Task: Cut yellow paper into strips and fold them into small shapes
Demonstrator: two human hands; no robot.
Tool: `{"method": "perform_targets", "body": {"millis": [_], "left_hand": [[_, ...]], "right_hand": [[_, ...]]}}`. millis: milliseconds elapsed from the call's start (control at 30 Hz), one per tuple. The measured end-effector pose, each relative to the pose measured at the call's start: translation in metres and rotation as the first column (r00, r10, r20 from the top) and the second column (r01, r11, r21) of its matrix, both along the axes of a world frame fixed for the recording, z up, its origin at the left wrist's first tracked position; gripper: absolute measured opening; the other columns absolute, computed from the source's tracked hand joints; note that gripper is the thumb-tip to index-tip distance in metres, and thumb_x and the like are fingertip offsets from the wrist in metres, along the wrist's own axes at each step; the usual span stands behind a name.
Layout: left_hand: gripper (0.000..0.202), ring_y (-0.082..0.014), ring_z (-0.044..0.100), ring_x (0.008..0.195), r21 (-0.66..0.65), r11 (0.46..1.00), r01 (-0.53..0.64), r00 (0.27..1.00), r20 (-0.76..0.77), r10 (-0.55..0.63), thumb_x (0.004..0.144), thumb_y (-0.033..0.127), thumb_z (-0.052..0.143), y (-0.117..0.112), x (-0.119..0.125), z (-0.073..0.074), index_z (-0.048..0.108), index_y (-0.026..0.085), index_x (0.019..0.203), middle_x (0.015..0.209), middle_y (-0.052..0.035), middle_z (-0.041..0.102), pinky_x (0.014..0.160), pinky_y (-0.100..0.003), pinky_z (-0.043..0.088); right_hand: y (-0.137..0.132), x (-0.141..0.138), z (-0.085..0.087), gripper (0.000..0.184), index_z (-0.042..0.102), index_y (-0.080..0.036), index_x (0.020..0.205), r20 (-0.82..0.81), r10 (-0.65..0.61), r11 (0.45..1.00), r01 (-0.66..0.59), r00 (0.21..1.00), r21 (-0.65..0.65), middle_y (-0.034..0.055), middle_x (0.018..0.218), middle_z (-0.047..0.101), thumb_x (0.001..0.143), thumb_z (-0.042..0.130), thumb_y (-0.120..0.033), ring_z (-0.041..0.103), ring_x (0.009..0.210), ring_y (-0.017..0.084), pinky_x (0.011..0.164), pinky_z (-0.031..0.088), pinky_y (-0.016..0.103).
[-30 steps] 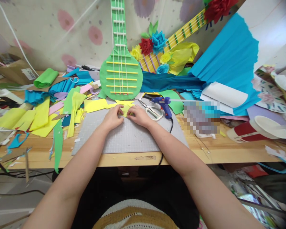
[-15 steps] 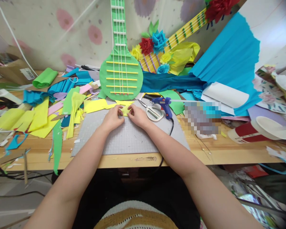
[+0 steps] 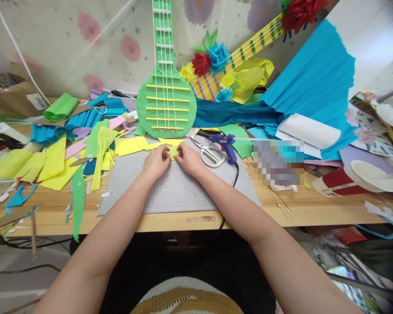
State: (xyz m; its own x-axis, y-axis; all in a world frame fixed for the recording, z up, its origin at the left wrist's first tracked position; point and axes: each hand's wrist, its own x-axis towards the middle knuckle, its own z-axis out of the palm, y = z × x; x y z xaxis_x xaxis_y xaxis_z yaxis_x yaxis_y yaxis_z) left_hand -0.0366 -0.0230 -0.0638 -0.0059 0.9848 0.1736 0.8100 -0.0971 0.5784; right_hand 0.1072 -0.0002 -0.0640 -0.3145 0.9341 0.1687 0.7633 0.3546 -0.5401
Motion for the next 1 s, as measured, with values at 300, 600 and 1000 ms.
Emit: {"method": "perform_targets", "body": {"millis": [300,600,1000], "left_hand": [[0.016,-0.0202,0.056,0.082,0.018,0.998,0.056,0.996,-0.075,-0.055,0.072,0.017,0.052,0.001,0.0,-0.002,0.063,0.019,0.083,0.081,-0.0044,0.065,0.077,-0.033,0.043],[0.017,-0.027,0.049,0.094,0.03,0.999,-0.042,0.972,-0.229,0.047,0.073,0.032,0.057,0.001,0.009,0.002,0.069,0.02,0.077,0.085,-0.009,0.059,0.088,-0.04,0.04],[0.016,-0.0305,0.046,0.102,-0.003,0.991,-0.133,0.971,-0.202,0.13,0.075,0.033,0.055,0.002,0.011,0.001,0.067,0.023,0.078,0.091,-0.0096,0.057,0.088,-0.045,0.035]], "right_hand": [[0.0,-0.001,-0.002,0.009,0.054,-0.019,0.089,0.09,0.002,0.998,-0.007,0.996,0.06,0.0041,0.088,0.062,0.082,0.053,-0.024,0.053,0.081,0.017,0.067,0.036,0.028],[-0.001,-0.001,-0.005,0.017,0.06,-0.017,0.087,0.224,0.037,0.982,-0.077,0.974,0.172,0.0086,0.096,0.059,0.086,0.044,-0.022,0.048,0.095,0.021,0.075,0.038,0.031],[-0.008,0.001,-0.003,0.019,0.058,-0.017,0.094,0.252,0.01,0.977,-0.063,0.968,0.204,0.0118,0.098,0.056,0.084,0.049,-0.03,0.046,0.097,0.026,0.077,0.039,0.035]]}}
